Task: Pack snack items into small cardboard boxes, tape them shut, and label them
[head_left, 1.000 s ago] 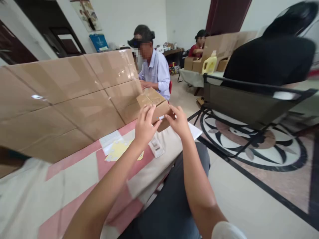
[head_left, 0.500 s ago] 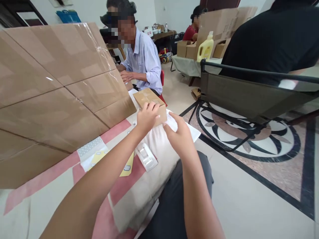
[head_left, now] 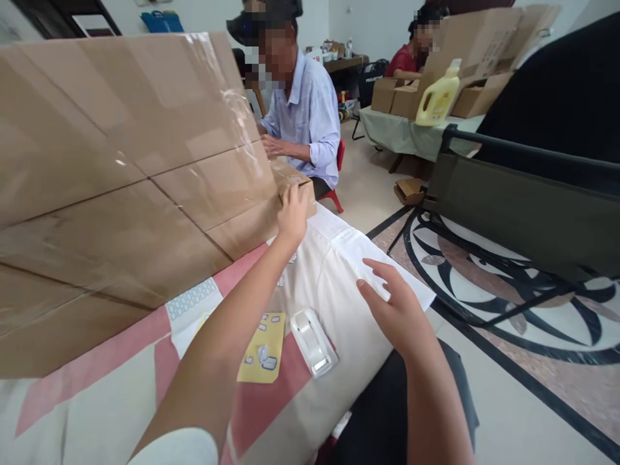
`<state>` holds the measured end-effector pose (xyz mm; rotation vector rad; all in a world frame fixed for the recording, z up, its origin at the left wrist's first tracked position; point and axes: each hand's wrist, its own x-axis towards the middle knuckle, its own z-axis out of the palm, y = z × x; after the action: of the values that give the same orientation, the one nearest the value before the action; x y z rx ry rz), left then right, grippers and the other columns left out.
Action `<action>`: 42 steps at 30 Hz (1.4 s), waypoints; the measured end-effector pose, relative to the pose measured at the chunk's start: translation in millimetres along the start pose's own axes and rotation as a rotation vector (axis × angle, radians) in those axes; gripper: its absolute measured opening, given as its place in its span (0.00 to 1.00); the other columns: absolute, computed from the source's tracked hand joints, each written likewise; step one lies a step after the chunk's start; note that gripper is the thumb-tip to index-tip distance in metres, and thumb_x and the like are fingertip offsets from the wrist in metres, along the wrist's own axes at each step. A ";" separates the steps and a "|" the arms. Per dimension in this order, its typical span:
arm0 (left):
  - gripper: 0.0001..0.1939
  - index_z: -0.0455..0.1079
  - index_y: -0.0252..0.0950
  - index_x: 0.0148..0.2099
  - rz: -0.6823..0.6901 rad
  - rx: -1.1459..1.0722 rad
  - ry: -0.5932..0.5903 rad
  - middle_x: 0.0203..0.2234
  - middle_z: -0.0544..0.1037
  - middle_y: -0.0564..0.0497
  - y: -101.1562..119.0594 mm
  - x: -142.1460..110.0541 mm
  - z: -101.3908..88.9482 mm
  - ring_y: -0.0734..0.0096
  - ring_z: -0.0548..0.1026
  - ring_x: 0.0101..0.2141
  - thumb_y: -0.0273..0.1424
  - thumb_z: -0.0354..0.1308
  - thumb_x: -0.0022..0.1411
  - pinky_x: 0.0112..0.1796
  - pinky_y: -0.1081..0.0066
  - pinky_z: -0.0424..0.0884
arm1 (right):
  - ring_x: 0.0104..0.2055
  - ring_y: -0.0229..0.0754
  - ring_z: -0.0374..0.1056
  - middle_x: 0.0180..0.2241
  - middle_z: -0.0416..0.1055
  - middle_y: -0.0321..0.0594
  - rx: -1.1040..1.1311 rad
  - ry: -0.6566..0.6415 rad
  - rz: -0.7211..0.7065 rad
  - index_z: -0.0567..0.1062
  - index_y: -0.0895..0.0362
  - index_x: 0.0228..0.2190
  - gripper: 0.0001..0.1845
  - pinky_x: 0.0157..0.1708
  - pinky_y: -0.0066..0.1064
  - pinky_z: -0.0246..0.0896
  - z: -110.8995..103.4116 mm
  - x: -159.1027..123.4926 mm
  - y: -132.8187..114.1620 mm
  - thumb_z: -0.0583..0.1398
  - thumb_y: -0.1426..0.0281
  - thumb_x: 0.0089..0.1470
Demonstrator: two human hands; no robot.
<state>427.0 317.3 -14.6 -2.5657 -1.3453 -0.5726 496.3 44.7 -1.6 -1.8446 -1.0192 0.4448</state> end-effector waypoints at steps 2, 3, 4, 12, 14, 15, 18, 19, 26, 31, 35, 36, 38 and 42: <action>0.28 0.60 0.41 0.69 0.161 -0.043 0.074 0.62 0.69 0.41 -34.0 -53.9 -7.5 0.53 0.70 0.59 0.24 0.45 0.70 0.48 0.59 0.77 | 0.59 0.55 0.70 0.57 0.72 0.50 -0.019 0.009 -0.040 0.73 0.53 0.53 0.23 0.58 0.54 0.67 4.0 4.6 2.8 0.58 0.56 0.60; 0.24 0.65 0.41 0.65 0.225 -0.066 0.097 0.55 0.75 0.41 -59.9 -88.2 -11.5 0.55 0.75 0.53 0.26 0.46 0.70 0.47 0.59 0.77 | 0.58 0.56 0.70 0.56 0.73 0.50 -0.023 0.015 -0.062 0.74 0.52 0.52 0.23 0.57 0.54 0.68 6.1 5.9 3.8 0.58 0.56 0.60; 0.20 0.71 0.42 0.59 0.246 -0.083 0.121 0.47 0.79 0.43 -91.1 -125.9 -16.2 0.56 0.78 0.48 0.28 0.47 0.71 0.45 0.61 0.76 | 0.57 0.56 0.71 0.54 0.73 0.50 -0.021 0.015 -0.086 0.74 0.52 0.51 0.22 0.55 0.55 0.69 8.6 6.1 4.0 0.59 0.55 0.59; 0.10 0.74 0.45 0.46 -0.653 -0.035 0.349 0.39 0.83 0.50 -375.3 -427.5 -125.9 0.58 0.81 0.38 0.38 0.55 0.65 0.39 0.60 0.78 | 0.56 0.63 0.71 0.49 0.76 0.51 -0.040 -0.130 -0.259 0.77 0.34 0.40 0.11 0.55 0.59 0.63 83.4 -26.1 -56.8 0.60 0.49 0.57; 0.17 0.72 0.42 0.50 -0.922 -0.026 0.448 0.43 0.81 0.46 -433.9 -476.7 -154.5 0.54 0.80 0.42 0.42 0.57 0.62 0.40 0.57 0.79 | 0.54 0.63 0.72 0.47 0.77 0.51 -0.055 -0.295 -0.369 0.77 0.36 0.38 0.10 0.51 0.60 0.67 127.7 -39.4 -88.0 0.59 0.50 0.58; 0.21 0.70 0.41 0.52 -1.004 -0.028 0.501 0.47 0.80 0.44 -462.3 -495.0 -164.6 0.51 0.79 0.46 0.44 0.59 0.59 0.43 0.54 0.79 | 0.52 0.62 0.74 0.46 0.77 0.49 -0.072 -0.398 -0.435 0.77 0.38 0.39 0.10 0.50 0.60 0.69 153.2 -47.1 -105.4 0.58 0.51 0.59; 0.33 0.62 0.34 0.61 -1.128 -0.011 0.585 0.58 0.72 0.35 -544.2 -523.3 -178.8 0.44 0.73 0.56 0.41 0.61 0.56 0.55 0.46 0.73 | 0.51 0.54 0.76 0.48 0.77 0.45 -0.103 -0.711 -0.680 0.77 0.43 0.44 0.11 0.49 0.51 0.74 238.7 -73.0 -163.1 0.57 0.59 0.63; 0.36 0.60 0.32 0.63 -1.132 0.016 0.567 0.62 0.68 0.33 -569.6 -524.4 -179.7 0.42 0.68 0.61 0.39 0.62 0.55 0.61 0.42 0.66 | 0.52 0.51 0.75 0.50 0.76 0.44 -0.102 -0.797 -0.770 0.76 0.45 0.47 0.12 0.50 0.48 0.74 269.4 -82.3 -183.6 0.57 0.62 0.64; 0.43 0.56 0.30 0.68 -1.075 -0.029 0.207 0.72 0.49 0.33 -689.7 -474.1 -162.4 0.35 0.55 0.68 0.29 0.64 0.51 0.64 0.38 0.55 | 0.54 0.45 0.73 0.68 0.60 0.44 -0.028 -1.074 -1.186 0.68 0.52 0.61 0.27 0.56 0.43 0.70 498.6 -155.9 -326.3 0.55 0.69 0.62; 0.36 0.60 0.35 0.67 -1.133 0.045 0.262 0.74 0.47 0.38 -706.8 -451.7 -125.7 0.36 0.51 0.68 0.31 0.58 0.56 0.63 0.40 0.53 | 0.61 0.55 0.67 0.74 0.44 0.47 -0.246 -0.958 -1.302 0.54 0.57 0.70 0.39 0.58 0.48 0.67 632.3 -185.3 -403.1 0.55 0.71 0.60; 0.32 0.64 0.36 0.62 -1.114 0.141 0.330 0.75 0.41 0.39 -708.6 -451.9 -111.1 0.35 0.52 0.67 0.35 0.61 0.56 0.61 0.41 0.57 | 0.60 0.59 0.68 0.70 0.52 0.55 -0.428 -0.859 -1.183 0.54 0.59 0.69 0.39 0.56 0.50 0.67 679.8 -179.8 -419.6 0.58 0.68 0.60; 0.32 0.65 0.36 0.61 -1.099 0.134 0.343 0.75 0.41 0.39 -709.5 -451.1 -110.4 0.34 0.53 0.67 0.36 0.63 0.55 0.61 0.41 0.58 | 0.58 0.59 0.69 0.67 0.57 0.55 -0.449 -0.825 -1.171 0.58 0.58 0.67 0.36 0.55 0.50 0.67 683.7 -176.4 -417.7 0.58 0.67 0.61; 0.30 0.66 0.37 0.59 -1.107 0.099 0.396 0.74 0.44 0.39 -711.5 -446.6 -110.2 0.35 0.55 0.66 0.37 0.64 0.55 0.60 0.42 0.59 | 0.54 0.58 0.71 0.60 0.65 0.54 -0.457 -0.742 -1.150 0.66 0.57 0.60 0.25 0.52 0.49 0.68 684.7 -170.0 -410.3 0.57 0.68 0.63; 0.25 0.67 0.37 0.55 -1.200 0.036 0.555 0.72 0.51 0.37 -712.6 -433.0 -110.5 0.36 0.60 0.63 0.38 0.64 0.57 0.59 0.43 0.62 | 0.50 0.55 0.71 0.51 0.72 0.50 -0.364 -0.648 -1.127 0.72 0.56 0.47 0.11 0.47 0.45 0.66 662.4 -165.9 -396.3 0.54 0.68 0.65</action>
<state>-408.1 362.7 -104.6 -1.1204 -2.4240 -1.2432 -225.0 365.6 0.9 -1.1012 -2.4745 0.1408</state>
